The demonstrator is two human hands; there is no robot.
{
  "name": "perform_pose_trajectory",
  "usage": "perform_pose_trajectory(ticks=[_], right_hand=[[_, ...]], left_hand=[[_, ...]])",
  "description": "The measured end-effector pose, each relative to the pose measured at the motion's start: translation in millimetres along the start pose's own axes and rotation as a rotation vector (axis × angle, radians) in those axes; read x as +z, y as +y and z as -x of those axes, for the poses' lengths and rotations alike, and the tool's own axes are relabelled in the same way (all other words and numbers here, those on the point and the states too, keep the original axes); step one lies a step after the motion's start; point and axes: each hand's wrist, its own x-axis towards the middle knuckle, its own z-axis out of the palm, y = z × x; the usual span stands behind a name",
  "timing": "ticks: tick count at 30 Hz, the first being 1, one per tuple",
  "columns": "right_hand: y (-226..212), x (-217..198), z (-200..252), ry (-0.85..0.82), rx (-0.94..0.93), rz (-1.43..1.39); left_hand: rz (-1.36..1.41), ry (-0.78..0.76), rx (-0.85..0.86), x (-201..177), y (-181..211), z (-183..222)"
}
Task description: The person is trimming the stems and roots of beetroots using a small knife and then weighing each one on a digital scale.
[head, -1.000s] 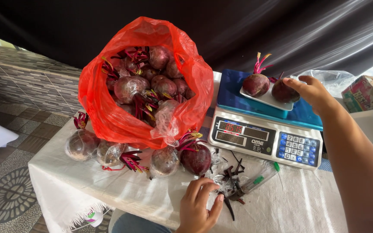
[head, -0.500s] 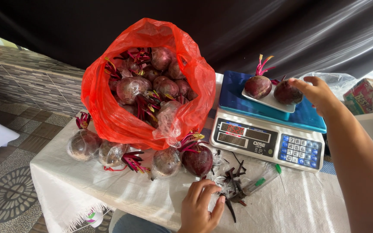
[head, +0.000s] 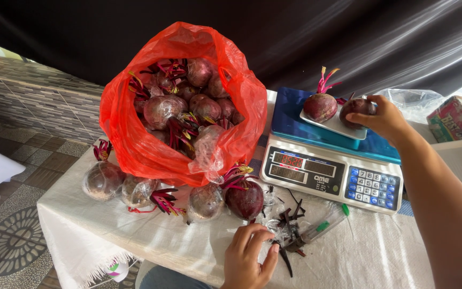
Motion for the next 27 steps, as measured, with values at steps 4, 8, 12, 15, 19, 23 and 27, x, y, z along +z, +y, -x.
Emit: perform_pose_trajectory(ticks=[4,8,12,15,19,23,27], right_hand=[[5.5,2.5,-0.7,0.039,-0.072,0.032],[0.9,-2.3,8.5,0.019,-0.104,-0.002],[-7.2,-13.1,18.6,-0.126,-0.002,-0.245],[-22.4,-22.9,32.1,-0.197,0.035,-0.257],[-20.5,-17.9,31.5,-0.197,0.078,-0.228],[32.2,5.7,3.7,0.321,-0.399,0.014],[13.0,24.4,36.7,1.031,-1.046,0.664]], left_hand=[[-0.004,0.007,0.012,-0.7,0.7,-0.9],[0.0,0.004,0.002,-1.1,1.9,-1.9],[-0.002,0.002,0.012,-2.0,3.0,-2.5],[0.003,-0.007,0.011,-0.8,0.8,-1.1],[0.0,-0.015,-0.016,0.8,1.2,-0.6],[-0.003,-0.017,0.008,-1.0,1.3,-0.4],[-0.02,-0.01,0.005,-0.1,2.9,-0.9]])
